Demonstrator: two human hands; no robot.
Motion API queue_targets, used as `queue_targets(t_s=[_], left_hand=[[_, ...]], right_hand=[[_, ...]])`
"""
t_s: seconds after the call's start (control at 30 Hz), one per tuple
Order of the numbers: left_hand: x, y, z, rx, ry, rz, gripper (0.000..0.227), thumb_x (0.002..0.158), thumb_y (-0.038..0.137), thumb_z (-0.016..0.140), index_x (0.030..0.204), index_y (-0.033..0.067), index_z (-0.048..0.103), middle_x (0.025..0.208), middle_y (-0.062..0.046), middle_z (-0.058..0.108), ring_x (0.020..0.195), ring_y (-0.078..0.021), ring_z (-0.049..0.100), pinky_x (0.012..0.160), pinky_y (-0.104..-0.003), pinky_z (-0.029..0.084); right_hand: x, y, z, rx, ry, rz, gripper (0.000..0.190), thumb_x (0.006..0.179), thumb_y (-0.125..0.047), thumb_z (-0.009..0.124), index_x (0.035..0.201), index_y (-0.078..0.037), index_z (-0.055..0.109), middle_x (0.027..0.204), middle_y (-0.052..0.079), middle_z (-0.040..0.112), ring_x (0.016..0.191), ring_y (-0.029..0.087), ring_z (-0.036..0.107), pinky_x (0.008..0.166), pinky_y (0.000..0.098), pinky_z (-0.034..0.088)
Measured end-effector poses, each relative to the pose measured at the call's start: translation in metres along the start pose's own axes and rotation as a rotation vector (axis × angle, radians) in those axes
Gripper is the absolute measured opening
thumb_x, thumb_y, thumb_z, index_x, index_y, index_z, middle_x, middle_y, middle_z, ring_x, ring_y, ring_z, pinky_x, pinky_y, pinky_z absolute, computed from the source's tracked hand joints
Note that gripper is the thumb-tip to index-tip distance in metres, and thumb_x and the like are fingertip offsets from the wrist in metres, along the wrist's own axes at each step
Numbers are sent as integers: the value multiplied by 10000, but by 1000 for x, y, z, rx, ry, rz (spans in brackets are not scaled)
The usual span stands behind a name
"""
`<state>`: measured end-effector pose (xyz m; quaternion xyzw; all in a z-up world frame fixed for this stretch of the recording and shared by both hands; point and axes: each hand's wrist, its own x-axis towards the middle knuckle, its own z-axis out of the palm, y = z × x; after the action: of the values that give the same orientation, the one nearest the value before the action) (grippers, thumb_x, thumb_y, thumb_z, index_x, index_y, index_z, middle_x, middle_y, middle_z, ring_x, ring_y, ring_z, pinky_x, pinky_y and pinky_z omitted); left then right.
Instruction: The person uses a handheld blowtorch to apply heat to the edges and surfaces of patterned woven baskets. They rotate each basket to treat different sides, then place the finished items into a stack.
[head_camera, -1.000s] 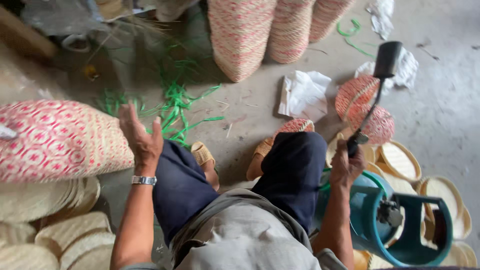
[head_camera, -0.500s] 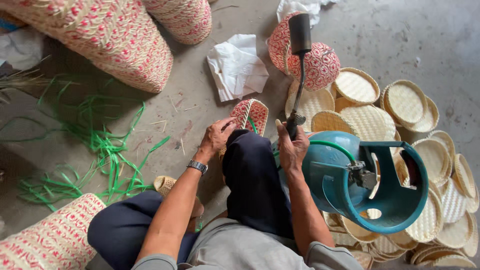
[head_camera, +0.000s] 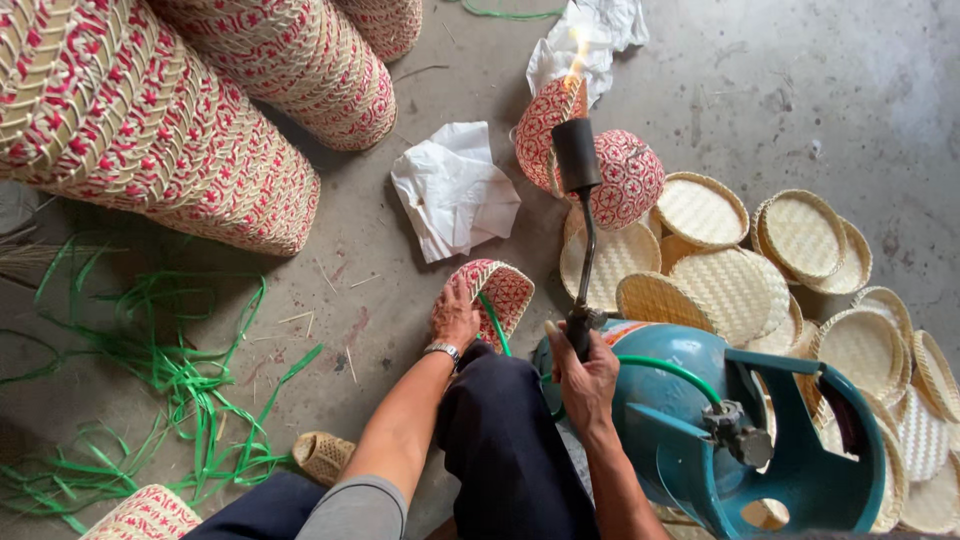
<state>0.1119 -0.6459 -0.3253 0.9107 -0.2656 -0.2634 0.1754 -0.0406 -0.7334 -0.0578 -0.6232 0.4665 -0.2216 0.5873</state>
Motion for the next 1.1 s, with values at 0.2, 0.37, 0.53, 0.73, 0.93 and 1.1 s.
queue_targets(t_s=[0.2, 0.37, 0.53, 0.73, 0.93, 1.1], left_hand=[[7, -69, 8, -371, 67, -298, 808, 873, 262, 624, 1584, 134, 263, 1219, -271, 671, 1067, -461, 661, 941, -535, 531], [-35, -98, -4, -505, 195, -341, 552, 893, 274, 606, 1419, 155, 489, 1056, -261, 708, 978, -466, 673, 858, -552, 532], [-83, -119, -34, -728, 455, -589, 197, 948, 176, 560, 1057, 16, 598, 940, -274, 706, 884, -448, 708, 810, -554, 553], [-165, -173, -93, -457, 689, -643, 601, 839, 111, 604, 1393, -38, 426, 1116, -320, 655, 987, -501, 643, 864, -529, 504], [-235, -201, -114, -567, 669, -700, 342, 827, 137, 598, 1137, 6, 660, 1126, -257, 712, 1082, -450, 671, 966, -491, 527], [-255, -250, -162, -288, 773, -669, 378, 781, 80, 570, 1136, -29, 633, 1122, -339, 667, 1016, -530, 637, 901, -581, 518]], right_hand=[[5, 7, -18, 70, -117, 44, 195, 930, -173, 747, 1005, -1, 698, 607, -5, 558, 487, 67, 476, 442, 245, 367], [10, -7, -32, 162, -169, -73, 172, 953, -131, 729, 1012, 27, 690, 649, 13, 588, 500, 80, 513, 446, 252, 383], [18, -45, -48, 223, -130, -233, 142, 968, -106, 684, 1064, -2, 664, 666, 14, 590, 508, 79, 510, 459, 239, 390], [9, -98, -74, 247, -112, -404, 112, 999, -107, 673, 1053, -11, 649, 679, 17, 577, 522, 73, 503, 461, 249, 396], [-8, -124, -97, 170, -123, -494, 108, 1018, -99, 702, 1001, -13, 639, 723, 18, 580, 541, 66, 482, 474, 245, 371], [-5, -168, -131, 264, -202, -729, 140, 1087, -29, 690, 968, -9, 618, 717, 45, 584, 539, 93, 529, 467, 247, 384]])
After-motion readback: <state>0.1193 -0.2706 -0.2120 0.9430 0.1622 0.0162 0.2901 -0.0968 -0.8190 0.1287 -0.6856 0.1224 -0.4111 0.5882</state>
